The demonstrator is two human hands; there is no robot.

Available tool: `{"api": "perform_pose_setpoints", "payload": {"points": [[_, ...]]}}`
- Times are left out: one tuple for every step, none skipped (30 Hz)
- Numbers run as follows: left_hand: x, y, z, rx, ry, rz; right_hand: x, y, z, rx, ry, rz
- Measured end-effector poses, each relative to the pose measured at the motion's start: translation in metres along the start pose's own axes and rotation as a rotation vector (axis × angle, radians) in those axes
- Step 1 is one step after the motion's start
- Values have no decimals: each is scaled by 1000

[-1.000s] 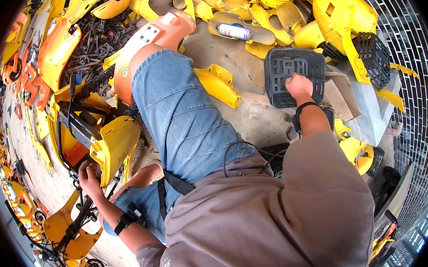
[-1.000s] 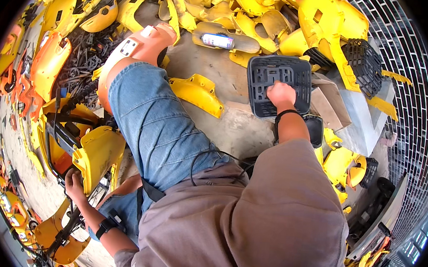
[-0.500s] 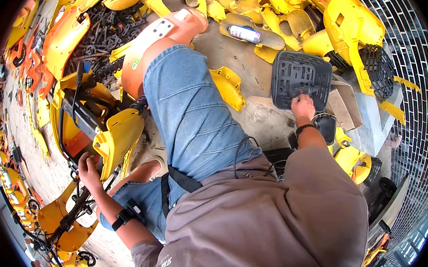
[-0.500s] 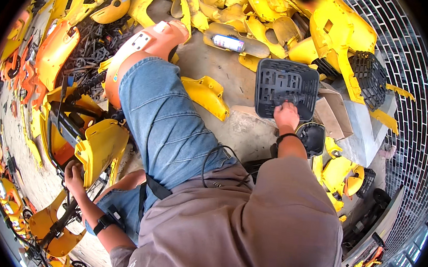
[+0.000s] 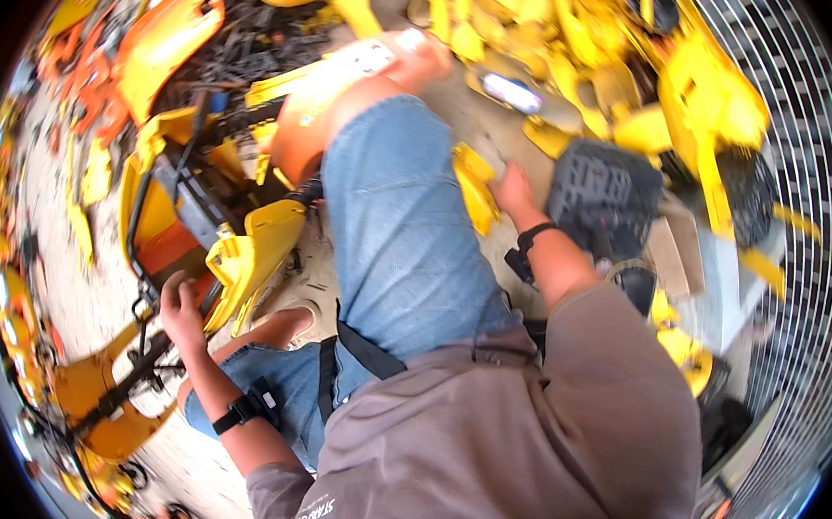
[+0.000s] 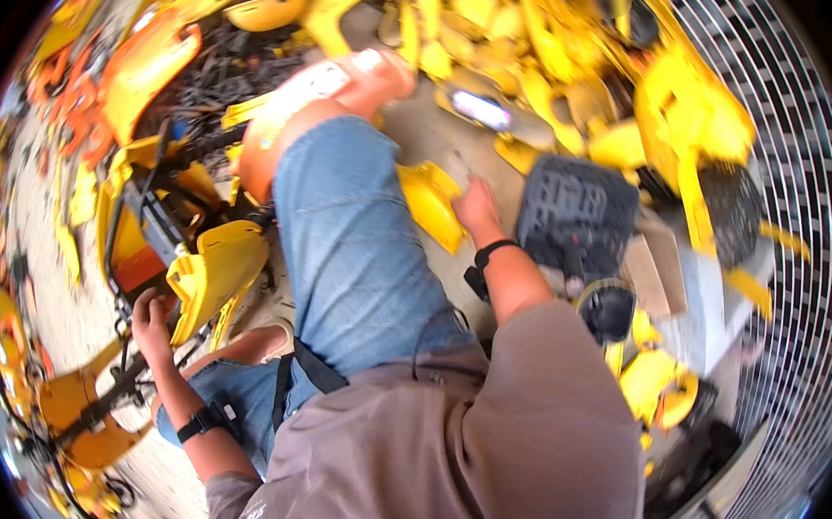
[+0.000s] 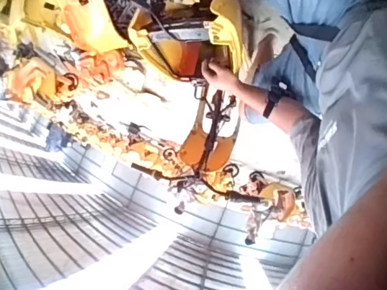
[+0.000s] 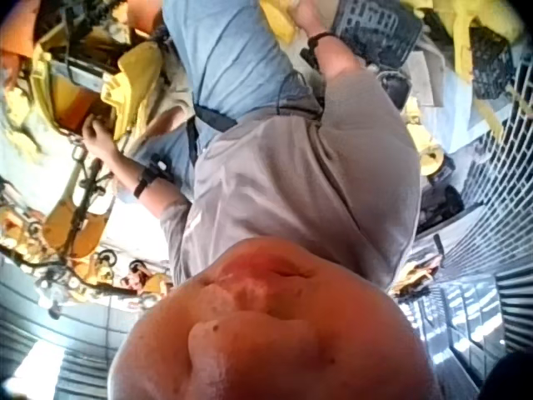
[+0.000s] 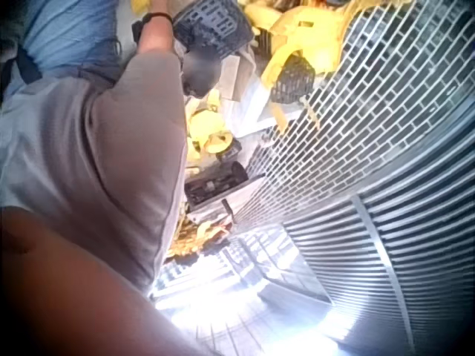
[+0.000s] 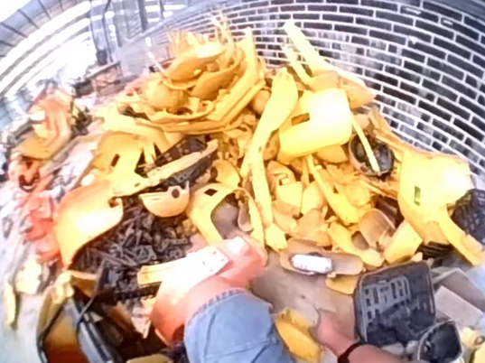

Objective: The person uses a drill to secure a bracket inside a yellow scooter frame and attempts to fit various yellow and orange plastic body panels onto the vehicle.

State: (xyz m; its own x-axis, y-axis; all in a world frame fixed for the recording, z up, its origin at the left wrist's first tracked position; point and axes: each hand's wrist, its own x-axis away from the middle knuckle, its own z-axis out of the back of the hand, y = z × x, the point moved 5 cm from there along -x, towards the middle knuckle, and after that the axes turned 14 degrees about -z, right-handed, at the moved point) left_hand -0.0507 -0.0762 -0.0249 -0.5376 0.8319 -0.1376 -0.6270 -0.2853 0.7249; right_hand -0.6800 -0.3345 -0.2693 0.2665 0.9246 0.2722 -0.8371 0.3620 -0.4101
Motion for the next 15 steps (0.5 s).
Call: {"api": "perform_pose_setpoints", "payload": {"points": [[5, 9, -2, -4, 18, -11, -5, 4, -23, -56, -152, -21], [0, 35, -4, -124, -12, -82, -12, 21, -49, -25, -235, -166], [0, 24, -6, 3, 25, 10, -16, 34, -74, -17, -354, -237], [-7, 33, -9, -147, 16, -11, -19, 38, -87, 26, -367, -250], [-2, 39, -7, -182, 41, 45, -17, 31, -92, 95, -340, -218], [-15, 50, -16, -143, 21, 0, -16, 34, -87, 126, -287, -214], [3, 49, -3, -155, 63, 18, -15, 20, -90, 188, -274, -150], [-5, 44, -8, -109, 69, 6, -17, 18, -78, 207, -216, -133], [2, 47, -5, -108, 109, -1, -17, 15, -70, 230, -182, -104], [6, 47, -2, -163, 120, -32, -19, 11, -63, 250, -154, -71], [6, 46, -2, -171, 124, -39, -22, 9, -50, 263, -115, -50], [18, 51, 4, -186, 142, 12, -26, 0, -39, 282, -94, -7], [31, 59, 12, -141, 152, 17, -31, -4, -27, 313, -75, 31], [23, 61, 8, -215, 155, -65, -41, -5, -6, 322, -33, 24], [16, 47, -1, -231, 152, -99, -50, -5, 11, 341, -7, 8]]}}
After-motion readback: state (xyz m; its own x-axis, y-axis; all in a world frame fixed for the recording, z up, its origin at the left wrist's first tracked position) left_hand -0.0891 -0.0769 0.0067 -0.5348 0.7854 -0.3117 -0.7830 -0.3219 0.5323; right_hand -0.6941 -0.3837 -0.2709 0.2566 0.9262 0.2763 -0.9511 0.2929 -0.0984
